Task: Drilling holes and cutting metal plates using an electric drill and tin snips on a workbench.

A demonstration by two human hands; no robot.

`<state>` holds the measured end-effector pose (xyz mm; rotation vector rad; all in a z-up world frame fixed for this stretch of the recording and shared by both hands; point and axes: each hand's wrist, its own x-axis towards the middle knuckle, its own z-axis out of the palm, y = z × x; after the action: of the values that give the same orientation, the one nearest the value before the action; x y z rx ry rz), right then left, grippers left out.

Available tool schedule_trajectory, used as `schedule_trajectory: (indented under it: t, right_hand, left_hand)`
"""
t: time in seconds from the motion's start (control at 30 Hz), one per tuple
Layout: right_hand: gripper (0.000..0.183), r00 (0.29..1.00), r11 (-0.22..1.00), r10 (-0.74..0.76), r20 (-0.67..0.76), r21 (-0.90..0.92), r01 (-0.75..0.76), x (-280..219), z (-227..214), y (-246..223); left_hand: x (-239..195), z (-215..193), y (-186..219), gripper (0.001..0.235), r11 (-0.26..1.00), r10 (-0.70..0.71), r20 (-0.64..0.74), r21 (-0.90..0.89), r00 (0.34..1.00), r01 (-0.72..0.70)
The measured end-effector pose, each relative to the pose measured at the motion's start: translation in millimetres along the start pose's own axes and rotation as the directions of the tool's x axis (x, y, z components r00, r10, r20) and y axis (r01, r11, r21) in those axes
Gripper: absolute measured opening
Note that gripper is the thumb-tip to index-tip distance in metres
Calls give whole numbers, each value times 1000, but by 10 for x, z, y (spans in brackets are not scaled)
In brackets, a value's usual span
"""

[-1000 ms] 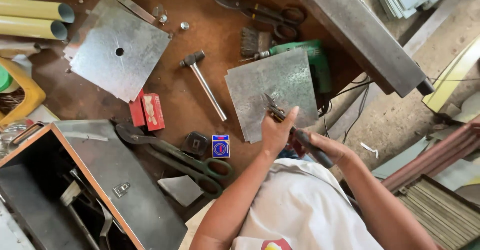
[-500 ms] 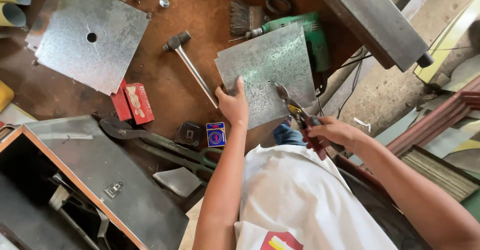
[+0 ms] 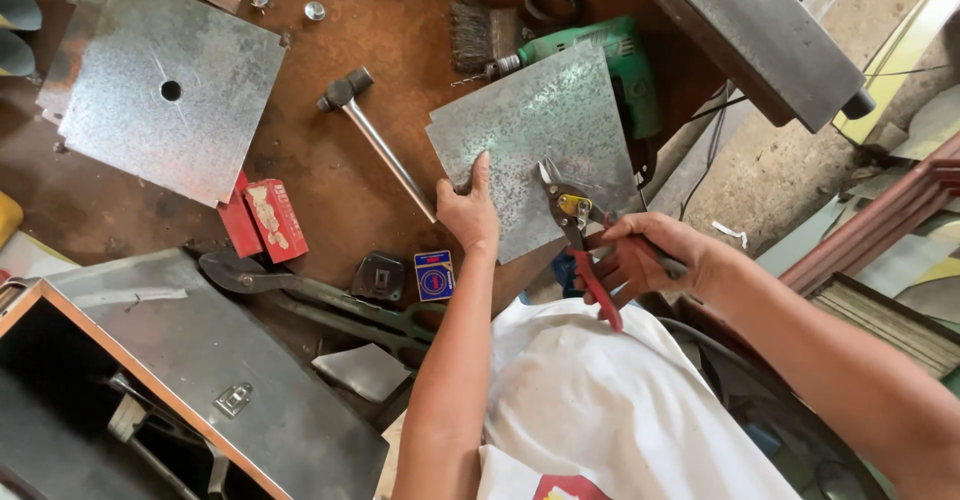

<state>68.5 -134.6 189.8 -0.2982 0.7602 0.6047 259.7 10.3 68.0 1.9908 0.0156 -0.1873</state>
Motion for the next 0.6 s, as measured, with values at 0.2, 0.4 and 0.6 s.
schedule_trajectory:
  t: [0.2, 0.4, 0.6]
  right_hand:
    - [54, 979, 929, -200, 30, 324, 180, 187, 469, 279]
    - [48, 965, 926, -234, -114, 276, 257, 439, 291, 461]
    - [28, 902, 923, -320, -289, 119, 366, 595, 430, 597]
  left_hand:
    - [-46, 47, -204, 62, 997, 57, -17, 47, 998, -56]
    - [-40, 72, -279, 61, 990, 112, 10, 84, 994, -113]
    - [-76, 62, -215, 62, 988, 119, 13, 99, 993, -119]
